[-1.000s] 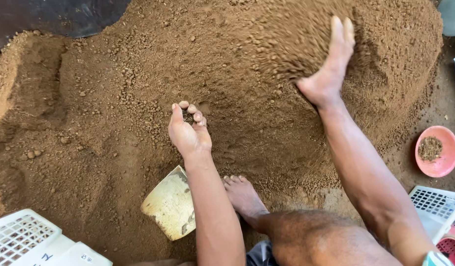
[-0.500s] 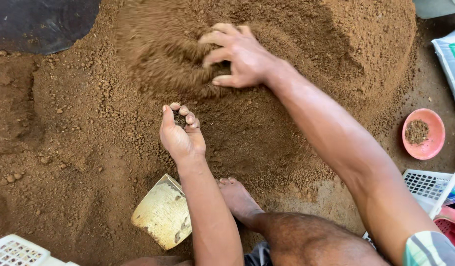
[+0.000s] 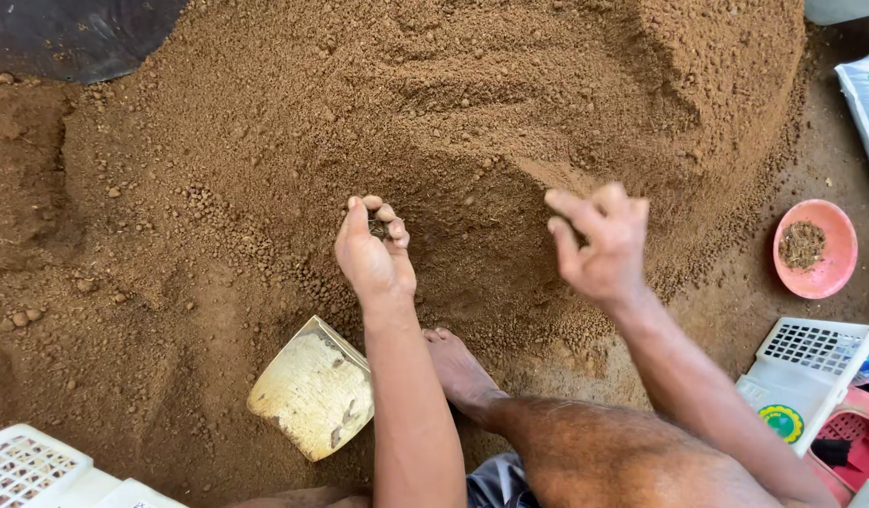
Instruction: The person sifts a large pile of brown granular material by hand, picking out small pellets and placing them into a white plastic basket. The person also shakes the basket to separate finer particles from the pellets.
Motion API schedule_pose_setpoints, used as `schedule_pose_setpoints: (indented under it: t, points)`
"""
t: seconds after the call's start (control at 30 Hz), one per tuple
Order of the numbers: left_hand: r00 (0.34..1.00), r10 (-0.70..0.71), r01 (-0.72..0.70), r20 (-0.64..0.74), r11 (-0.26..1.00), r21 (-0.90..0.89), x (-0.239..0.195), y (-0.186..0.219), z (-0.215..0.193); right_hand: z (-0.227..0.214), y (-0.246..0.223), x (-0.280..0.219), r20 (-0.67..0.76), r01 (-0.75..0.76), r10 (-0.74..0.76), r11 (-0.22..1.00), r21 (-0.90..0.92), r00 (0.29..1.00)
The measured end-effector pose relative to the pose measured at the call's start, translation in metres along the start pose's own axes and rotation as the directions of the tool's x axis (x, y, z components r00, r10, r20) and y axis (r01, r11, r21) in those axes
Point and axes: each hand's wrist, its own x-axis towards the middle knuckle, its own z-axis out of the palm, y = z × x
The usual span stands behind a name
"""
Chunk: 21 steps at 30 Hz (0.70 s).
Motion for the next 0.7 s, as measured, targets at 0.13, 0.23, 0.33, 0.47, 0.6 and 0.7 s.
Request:
schedule_pose_setpoints:
  t: [0.13, 0.23, 0.33, 0.47, 0.6, 0.7]
  points:
    - [0.999, -0.03, 0.031, -0.011, 0.999, 0.035, -0.001, -0.011, -0.003, 0.012, -0.026, -0.021, 0.061, -0.002, 0.001, 1.0, 0.008, 0.998]
    - [0.999, -0.028, 0.027, 0.019, 0.999, 0.031, -0.004, -0.016, -0.007, 0.018, -0.032, -0.02, 0.054, 0.006, -0.006, 1.0, -0.01, 0.998]
    - [0.999, -0.027, 0.025, 0.025, 0.999, 0.046, -0.005, -0.019, -0.007, 0.021, -0.036, -0.016, 0.072, 0.008, -0.001, 0.996, -0.088, 0.997]
    - [0.999, -0.026, 0.025, 0.022, 0.999, 0.048, -0.008, -0.021, -0.005, 0.023, -0.041, -0.011, 0.054, -0.054, 0.053, 0.998, 0.02, 0.997]
    - [0.999, -0.04, 0.038, 0.022, 0.996, 0.079, -0.012, -0.023, -0.001, 0.03, -0.043, -0.007, -0.026, -0.051, 0.057, 0.978, 0.205, 0.998]
    - [0.999, -0.034, 0.029, 0.033, 0.99, 0.139, -0.016, -0.025, 0.002, 0.039, -0.043, -0.002, -0.073, 0.022, -0.012, 0.989, 0.143, 0.997]
